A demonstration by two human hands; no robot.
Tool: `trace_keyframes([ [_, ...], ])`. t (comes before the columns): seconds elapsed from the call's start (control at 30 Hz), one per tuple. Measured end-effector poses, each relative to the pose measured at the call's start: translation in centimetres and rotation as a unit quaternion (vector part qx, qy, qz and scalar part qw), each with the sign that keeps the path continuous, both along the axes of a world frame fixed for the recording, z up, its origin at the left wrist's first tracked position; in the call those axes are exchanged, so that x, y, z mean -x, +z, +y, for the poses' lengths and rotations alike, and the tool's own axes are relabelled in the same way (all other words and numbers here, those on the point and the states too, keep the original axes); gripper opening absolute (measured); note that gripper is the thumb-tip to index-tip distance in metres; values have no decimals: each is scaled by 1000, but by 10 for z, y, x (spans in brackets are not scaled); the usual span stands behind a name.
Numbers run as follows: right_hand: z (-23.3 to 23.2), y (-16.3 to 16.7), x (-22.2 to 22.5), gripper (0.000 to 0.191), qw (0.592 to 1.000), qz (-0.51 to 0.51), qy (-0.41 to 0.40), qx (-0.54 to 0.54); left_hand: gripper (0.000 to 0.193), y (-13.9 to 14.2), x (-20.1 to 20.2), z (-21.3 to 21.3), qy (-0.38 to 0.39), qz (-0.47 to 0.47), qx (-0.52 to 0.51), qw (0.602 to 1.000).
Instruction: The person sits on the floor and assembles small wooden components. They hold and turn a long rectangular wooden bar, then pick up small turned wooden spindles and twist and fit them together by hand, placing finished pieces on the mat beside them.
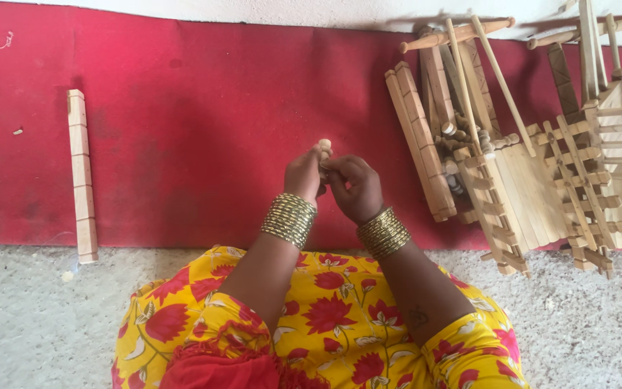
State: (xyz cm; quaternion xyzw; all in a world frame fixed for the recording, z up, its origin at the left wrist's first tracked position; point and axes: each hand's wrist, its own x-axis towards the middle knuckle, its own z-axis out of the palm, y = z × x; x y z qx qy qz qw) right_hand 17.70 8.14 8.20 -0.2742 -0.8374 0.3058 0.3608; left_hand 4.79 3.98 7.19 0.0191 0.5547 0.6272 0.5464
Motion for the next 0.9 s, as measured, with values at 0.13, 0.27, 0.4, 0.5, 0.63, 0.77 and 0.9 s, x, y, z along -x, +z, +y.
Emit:
trace_keyframes([
  [0.13,2,2,-3,14,999,-1,6,-36,30,6,-1,-1,-36,33,19,999],
  [0.27,15,-1,-8,11,994,-12,-104,-43,39,11,-18,1,-112,92,16,989],
  [0.4,18,-3,-8,10,986,-14,-162,-45,42,9,-25,3,-121,46,-4,992],
  [0.5,9,-2,-4,10,994,7,-94,-62,38,3,-16,3,-70,43,9,997],
  [0.63,-2,1,-1,13,999,21,-30,-2,33,-6,-1,2,-15,22,-34,999],
  [0.77,7,-1,-7,15,997,4,-32,-64,26,-12,0,5,-52,-43,-49,997],
  [0.9,27,-5,-15,14,985,-17,-129,-118,32,-18,-16,7,-119,-21,-33,992],
])
